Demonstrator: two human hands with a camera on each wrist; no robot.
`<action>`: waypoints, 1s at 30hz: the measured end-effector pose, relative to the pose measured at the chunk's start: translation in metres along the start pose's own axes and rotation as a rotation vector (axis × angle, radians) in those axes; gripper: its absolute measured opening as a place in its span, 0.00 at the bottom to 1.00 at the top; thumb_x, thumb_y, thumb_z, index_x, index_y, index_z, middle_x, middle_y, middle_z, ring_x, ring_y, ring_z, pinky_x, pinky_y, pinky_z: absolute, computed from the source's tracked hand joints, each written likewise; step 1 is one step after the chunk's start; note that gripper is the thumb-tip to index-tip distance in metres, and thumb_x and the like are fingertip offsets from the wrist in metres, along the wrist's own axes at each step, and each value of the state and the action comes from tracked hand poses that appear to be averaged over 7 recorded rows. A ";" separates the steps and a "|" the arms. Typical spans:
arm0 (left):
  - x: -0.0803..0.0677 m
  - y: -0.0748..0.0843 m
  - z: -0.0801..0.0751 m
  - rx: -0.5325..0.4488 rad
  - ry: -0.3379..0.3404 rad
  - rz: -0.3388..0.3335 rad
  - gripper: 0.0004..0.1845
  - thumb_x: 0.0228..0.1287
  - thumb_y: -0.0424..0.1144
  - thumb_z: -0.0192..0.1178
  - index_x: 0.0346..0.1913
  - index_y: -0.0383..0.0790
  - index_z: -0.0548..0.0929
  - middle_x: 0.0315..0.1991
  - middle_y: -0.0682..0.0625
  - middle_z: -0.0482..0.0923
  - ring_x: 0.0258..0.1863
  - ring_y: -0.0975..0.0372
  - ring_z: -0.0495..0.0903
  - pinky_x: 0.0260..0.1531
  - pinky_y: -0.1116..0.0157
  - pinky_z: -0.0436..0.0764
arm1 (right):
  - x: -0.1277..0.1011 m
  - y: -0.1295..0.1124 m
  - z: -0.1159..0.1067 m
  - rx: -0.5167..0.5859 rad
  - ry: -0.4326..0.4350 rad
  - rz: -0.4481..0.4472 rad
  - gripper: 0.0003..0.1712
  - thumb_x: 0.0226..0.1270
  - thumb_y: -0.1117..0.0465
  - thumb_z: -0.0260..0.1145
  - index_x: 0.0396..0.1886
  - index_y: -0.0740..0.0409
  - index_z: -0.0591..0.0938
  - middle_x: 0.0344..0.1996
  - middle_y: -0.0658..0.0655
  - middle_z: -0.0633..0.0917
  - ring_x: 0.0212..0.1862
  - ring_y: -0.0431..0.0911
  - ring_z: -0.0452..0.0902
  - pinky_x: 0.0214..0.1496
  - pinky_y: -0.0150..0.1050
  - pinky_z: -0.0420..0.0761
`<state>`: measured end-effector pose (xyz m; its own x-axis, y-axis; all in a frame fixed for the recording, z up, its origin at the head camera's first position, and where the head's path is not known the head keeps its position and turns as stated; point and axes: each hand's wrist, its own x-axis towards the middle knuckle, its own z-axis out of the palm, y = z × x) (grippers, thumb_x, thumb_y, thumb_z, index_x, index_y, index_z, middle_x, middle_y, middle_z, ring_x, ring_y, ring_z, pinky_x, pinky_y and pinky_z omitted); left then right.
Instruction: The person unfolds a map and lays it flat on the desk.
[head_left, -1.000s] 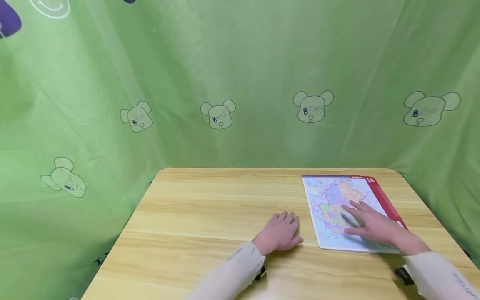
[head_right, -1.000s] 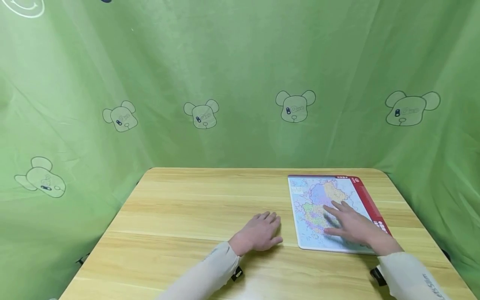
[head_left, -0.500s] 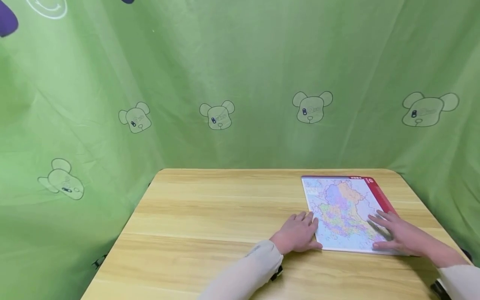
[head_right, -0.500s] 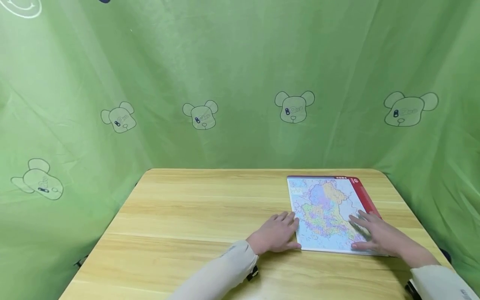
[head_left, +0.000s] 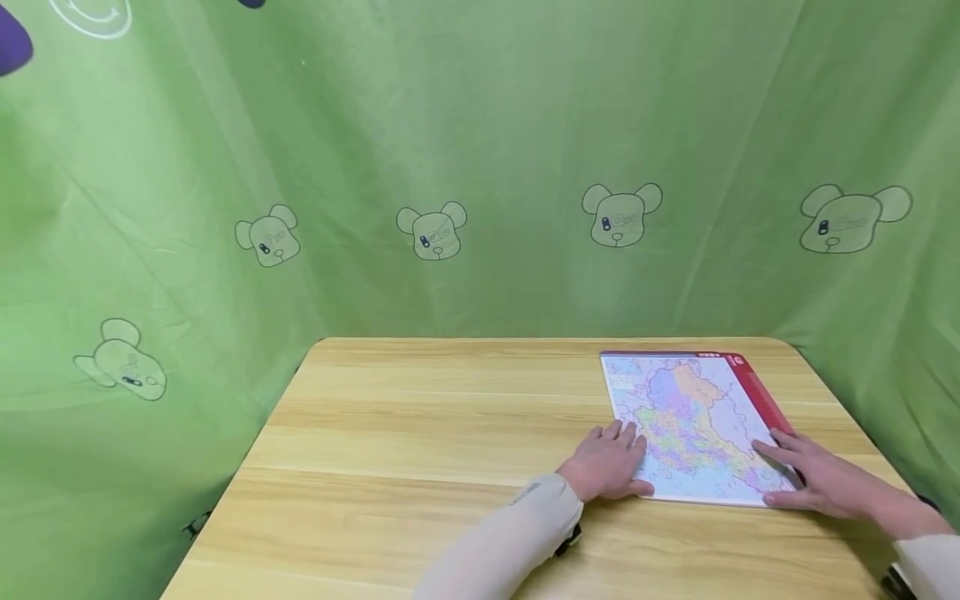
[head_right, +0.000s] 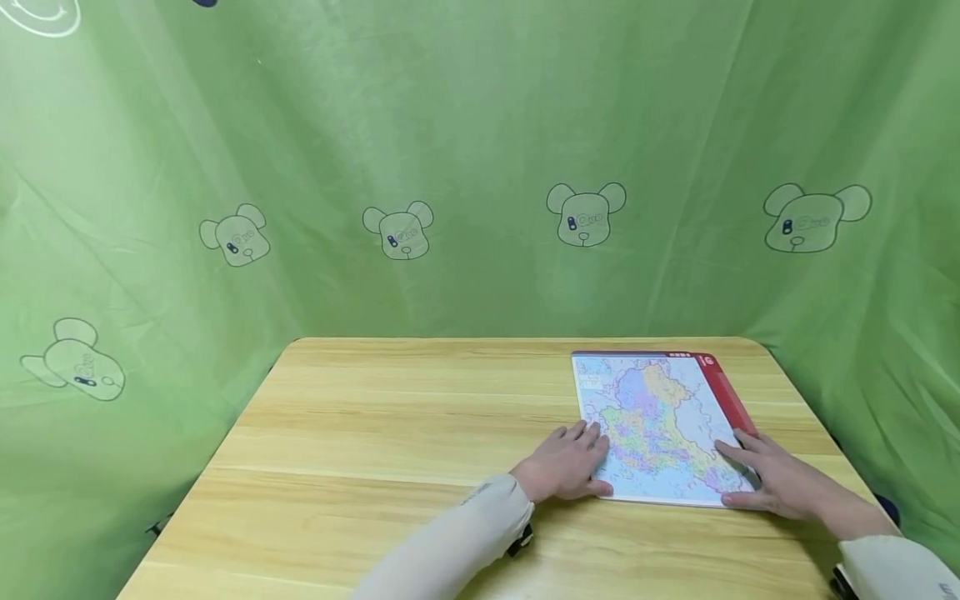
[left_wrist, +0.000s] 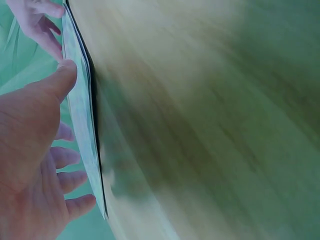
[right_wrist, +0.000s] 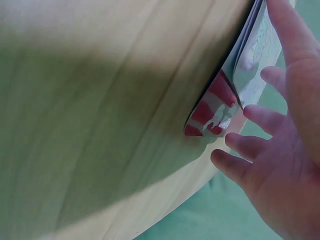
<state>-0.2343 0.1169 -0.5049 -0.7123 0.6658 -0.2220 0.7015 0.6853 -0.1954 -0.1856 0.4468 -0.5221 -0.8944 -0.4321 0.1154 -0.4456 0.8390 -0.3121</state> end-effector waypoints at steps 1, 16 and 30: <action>0.001 0.000 0.000 0.000 -0.002 -0.001 0.42 0.61 0.73 0.33 0.75 0.57 0.49 0.75 0.58 0.44 0.72 0.62 0.45 0.68 0.62 0.54 | 0.000 0.000 0.000 0.015 -0.007 0.009 0.48 0.51 0.48 0.74 0.69 0.58 0.66 0.60 0.82 0.62 0.59 0.80 0.53 0.65 0.41 0.26; 0.008 0.002 0.004 0.002 -0.058 -0.011 0.42 0.58 0.75 0.33 0.74 0.61 0.49 0.74 0.62 0.44 0.72 0.65 0.44 0.68 0.65 0.55 | 0.004 0.000 0.001 0.007 -0.042 0.031 0.52 0.45 0.43 0.75 0.67 0.62 0.68 0.60 0.80 0.63 0.59 0.80 0.55 0.50 0.74 0.61; 0.001 0.004 -0.001 0.008 -0.099 -0.019 0.47 0.53 0.78 0.35 0.74 0.60 0.47 0.74 0.62 0.42 0.72 0.65 0.43 0.68 0.65 0.54 | 0.004 0.002 0.004 -0.005 -0.058 0.023 0.51 0.45 0.42 0.75 0.66 0.62 0.69 0.59 0.81 0.64 0.56 0.79 0.58 0.48 0.72 0.65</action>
<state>-0.2322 0.1212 -0.5054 -0.7200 0.6202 -0.3114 0.6885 0.6948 -0.2080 -0.1895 0.4454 -0.5259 -0.9010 -0.4306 0.0532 -0.4248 0.8508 -0.3091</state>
